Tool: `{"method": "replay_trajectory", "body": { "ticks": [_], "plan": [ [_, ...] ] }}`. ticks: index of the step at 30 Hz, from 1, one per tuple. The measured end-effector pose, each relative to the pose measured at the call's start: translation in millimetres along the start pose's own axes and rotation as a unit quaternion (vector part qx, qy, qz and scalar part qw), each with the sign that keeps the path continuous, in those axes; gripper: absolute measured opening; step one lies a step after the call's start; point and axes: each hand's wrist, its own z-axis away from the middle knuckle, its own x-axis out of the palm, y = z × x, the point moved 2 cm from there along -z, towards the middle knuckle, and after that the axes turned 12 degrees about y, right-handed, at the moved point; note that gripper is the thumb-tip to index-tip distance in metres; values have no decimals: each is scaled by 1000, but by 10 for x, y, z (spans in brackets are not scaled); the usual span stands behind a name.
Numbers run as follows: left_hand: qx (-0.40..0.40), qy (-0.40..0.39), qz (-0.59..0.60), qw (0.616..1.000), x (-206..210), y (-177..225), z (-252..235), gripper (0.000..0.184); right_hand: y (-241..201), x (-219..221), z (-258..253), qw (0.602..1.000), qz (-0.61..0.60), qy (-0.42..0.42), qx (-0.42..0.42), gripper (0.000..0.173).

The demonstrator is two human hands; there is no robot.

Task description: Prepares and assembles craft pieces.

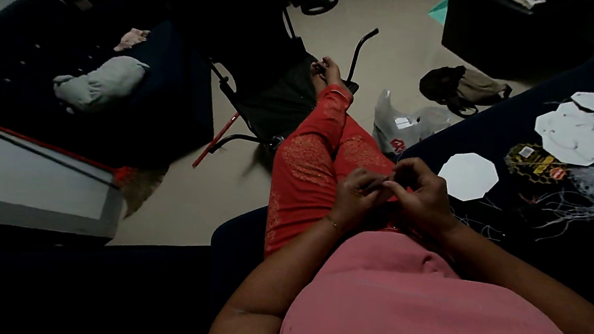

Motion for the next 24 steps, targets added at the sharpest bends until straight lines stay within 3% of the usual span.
{"method": "replay_trajectory", "body": {
  "ticks": [3,7,10,12,14,16,18,19,20,22,24],
  "plan": [
    [92,11,-22,996,-18,-24,15,10,-20,-84,-2,997,-11,-5,71,33],
    [270,19,-77,960,-43,5,26,14,-56,-198,-115,951,-52,-92,292,56],
    [325,8,-113,939,-17,23,27,14,-52,-200,-148,922,-94,-118,356,81],
    [322,-11,-137,937,-12,18,26,16,-51,-189,-152,922,-106,-104,357,77],
    [304,-35,-167,937,-14,17,10,23,-11,-191,-147,932,-109,-77,338,55],
    [263,-57,-174,947,-26,-3,-13,59,59,-206,-134,941,-105,-45,318,37],
    [153,-97,-124,976,-56,-11,-31,102,131,-231,-121,947,-96,-15,306,27],
    [76,-113,-80,987,-69,-17,-44,112,159,-244,-116,949,-93,1,300,21],
    [2,-116,-37,993,-75,-28,-57,111,178,-256,-112,952,-86,14,295,16],
    [-114,-93,10,989,-70,-34,-75,91,208,-272,-105,956,-74,39,282,9],
    [-172,-53,41,983,-69,-19,-90,68,247,-292,-102,964,-50,65,252,7]
  ]
}}
